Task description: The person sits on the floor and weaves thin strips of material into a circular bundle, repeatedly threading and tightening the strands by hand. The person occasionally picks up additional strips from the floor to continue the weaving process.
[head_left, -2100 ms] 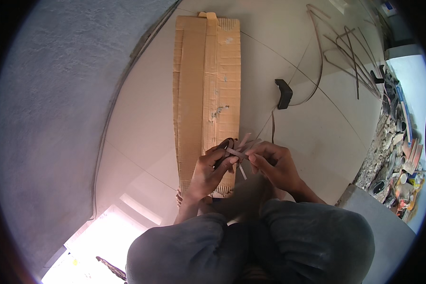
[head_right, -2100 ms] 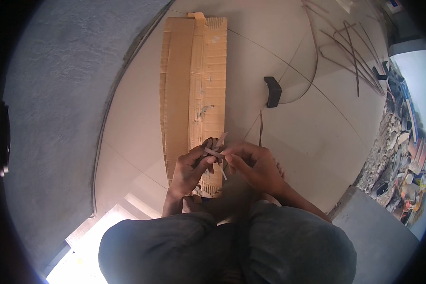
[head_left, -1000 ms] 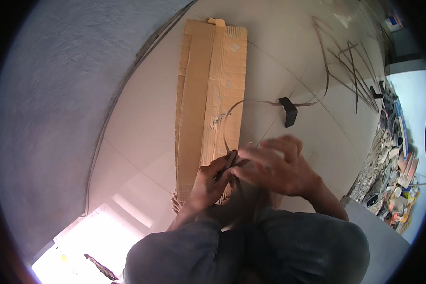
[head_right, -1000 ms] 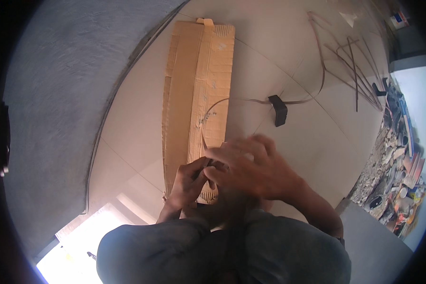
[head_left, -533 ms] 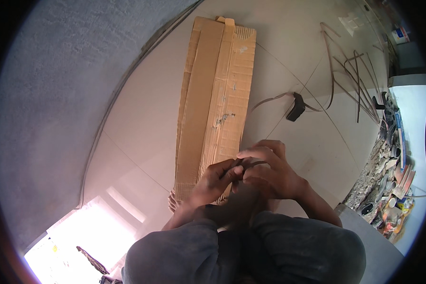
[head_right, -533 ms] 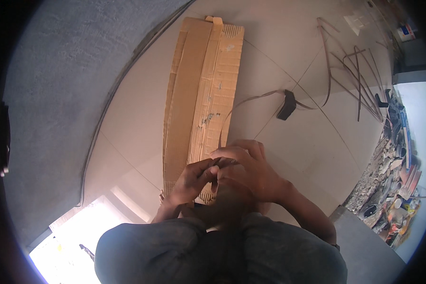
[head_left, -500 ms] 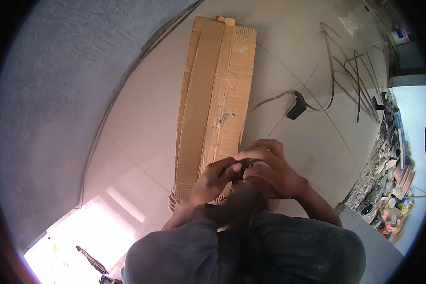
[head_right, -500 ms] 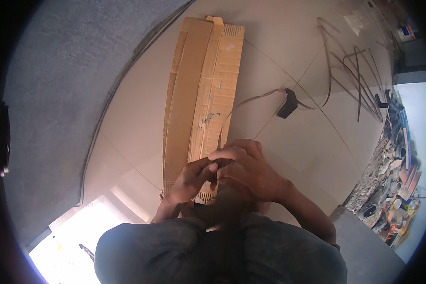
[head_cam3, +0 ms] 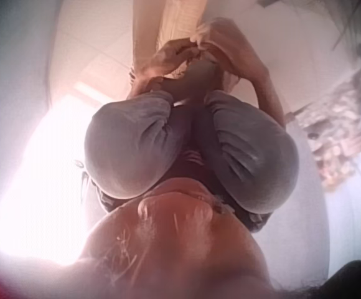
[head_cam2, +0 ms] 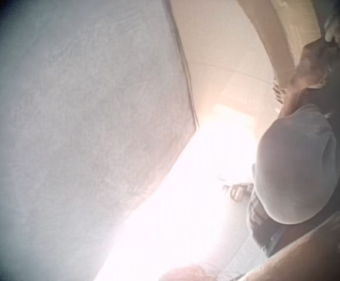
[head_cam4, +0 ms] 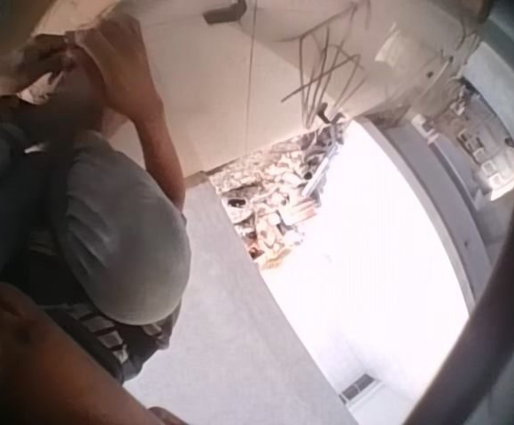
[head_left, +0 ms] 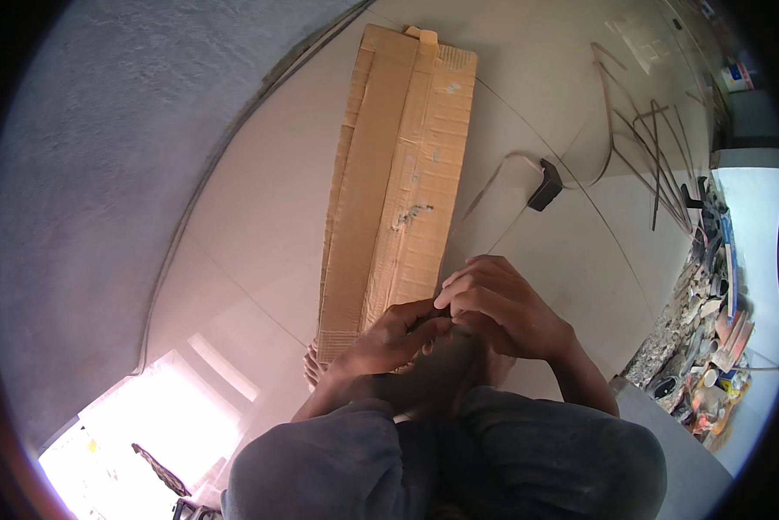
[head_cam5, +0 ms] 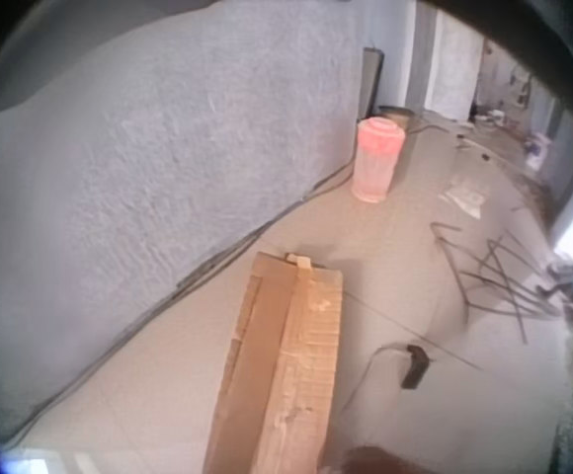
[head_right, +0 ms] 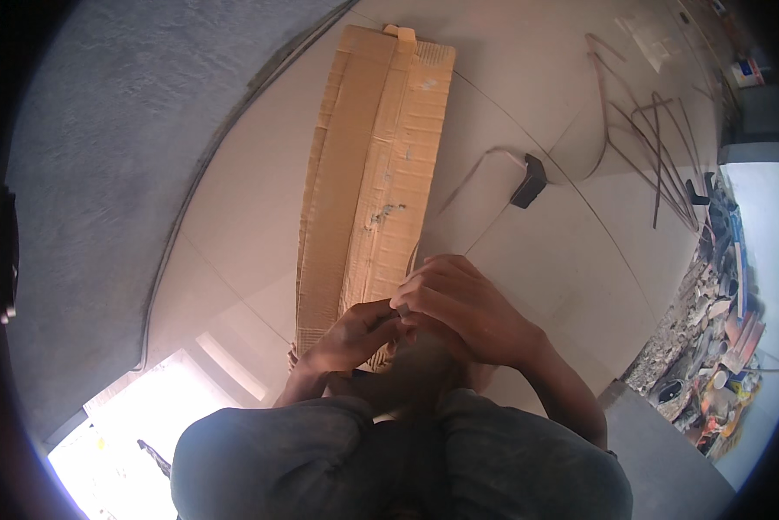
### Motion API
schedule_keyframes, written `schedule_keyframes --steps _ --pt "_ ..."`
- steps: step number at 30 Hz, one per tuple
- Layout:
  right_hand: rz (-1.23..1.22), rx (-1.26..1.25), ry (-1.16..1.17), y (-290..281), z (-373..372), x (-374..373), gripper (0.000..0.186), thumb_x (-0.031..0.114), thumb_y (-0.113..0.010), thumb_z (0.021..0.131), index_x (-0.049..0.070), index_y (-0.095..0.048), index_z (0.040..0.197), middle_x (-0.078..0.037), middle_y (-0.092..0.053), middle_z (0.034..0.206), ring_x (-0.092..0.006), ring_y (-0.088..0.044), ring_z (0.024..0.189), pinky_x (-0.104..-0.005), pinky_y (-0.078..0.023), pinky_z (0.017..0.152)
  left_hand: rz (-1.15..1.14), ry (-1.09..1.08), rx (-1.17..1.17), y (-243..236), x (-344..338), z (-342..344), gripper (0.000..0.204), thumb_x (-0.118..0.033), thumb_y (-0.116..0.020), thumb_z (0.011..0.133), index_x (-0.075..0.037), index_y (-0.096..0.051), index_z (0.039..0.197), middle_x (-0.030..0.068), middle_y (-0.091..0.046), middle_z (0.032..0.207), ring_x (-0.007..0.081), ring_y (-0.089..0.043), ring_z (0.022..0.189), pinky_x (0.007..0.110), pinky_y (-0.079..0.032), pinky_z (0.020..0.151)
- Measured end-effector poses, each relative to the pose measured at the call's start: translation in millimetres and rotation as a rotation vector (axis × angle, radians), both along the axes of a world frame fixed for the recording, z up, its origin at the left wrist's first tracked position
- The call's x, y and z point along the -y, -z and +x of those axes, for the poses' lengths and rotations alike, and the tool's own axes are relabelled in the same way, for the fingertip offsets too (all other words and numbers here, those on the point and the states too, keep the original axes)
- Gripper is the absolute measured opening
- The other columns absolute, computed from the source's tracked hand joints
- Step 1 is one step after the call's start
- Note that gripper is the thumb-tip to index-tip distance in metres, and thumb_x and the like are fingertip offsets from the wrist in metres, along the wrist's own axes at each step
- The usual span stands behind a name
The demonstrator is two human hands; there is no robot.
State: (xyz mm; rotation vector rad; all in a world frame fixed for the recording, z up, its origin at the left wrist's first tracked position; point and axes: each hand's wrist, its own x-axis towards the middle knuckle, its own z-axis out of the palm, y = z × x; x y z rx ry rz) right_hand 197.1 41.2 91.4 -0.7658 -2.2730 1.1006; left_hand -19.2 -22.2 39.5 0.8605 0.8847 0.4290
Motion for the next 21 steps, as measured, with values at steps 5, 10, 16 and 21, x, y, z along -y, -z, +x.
schedule_keyframes --steps 5,10,16,21 --pt "-0.042 0.061 0.036 27 4 2 0.009 0.006 -0.063 0.091 0.005 -0.056 0.097 -0.007 -0.067 0.095 -0.0306 -0.065 0.088 -0.0472 -0.046 0.095 -0.019 0.029 0.101 -1 -3 -1 0.026 -0.018 -0.056 0.103 0.0 -0.06 0.121 0.0039 -0.067 0.093 0.0091 -0.061 0.079 0.027 -0.051 0.069" --pt "-0.139 0.194 0.012 20 -2 1 0.003 0.007 -0.059 0.095 0.005 -0.057 0.094 -0.007 -0.069 0.09 -0.0304 -0.067 0.083 -0.0445 -0.051 0.089 -0.027 0.071 -0.015 -2 3 1 0.022 -0.021 -0.056 0.103 -0.002 -0.063 0.112 0.003 -0.067 0.089 0.0085 -0.06 0.078 0.026 -0.049 0.065" --pt "-0.143 0.208 0.078 18 -9 4 0.007 0.012 -0.064 0.094 0.005 -0.063 0.097 -0.007 -0.068 0.085 -0.0278 -0.068 0.074 -0.0377 -0.053 0.064 0.17 0.109 -0.187 -17 2 7 0.018 -0.015 -0.061 0.099 -0.001 -0.065 0.109 0.0064 -0.067 0.089 0.0131 -0.062 0.08 0.029 -0.05 0.069" --pt "-0.312 0.206 0.141 20 -9 4 0.016 0.022 -0.063 0.094 0.009 -0.065 0.104 -0.009 -0.068 0.087 -0.0301 -0.068 0.078 -0.0403 -0.054 0.064 0.417 -0.046 -0.162 -1 17 16 0.025 -0.013 -0.063 0.095 -0.001 -0.063 0.117 0.0199 -0.065 0.106 0.0344 -0.065 0.097 0.042 -0.05 0.082"
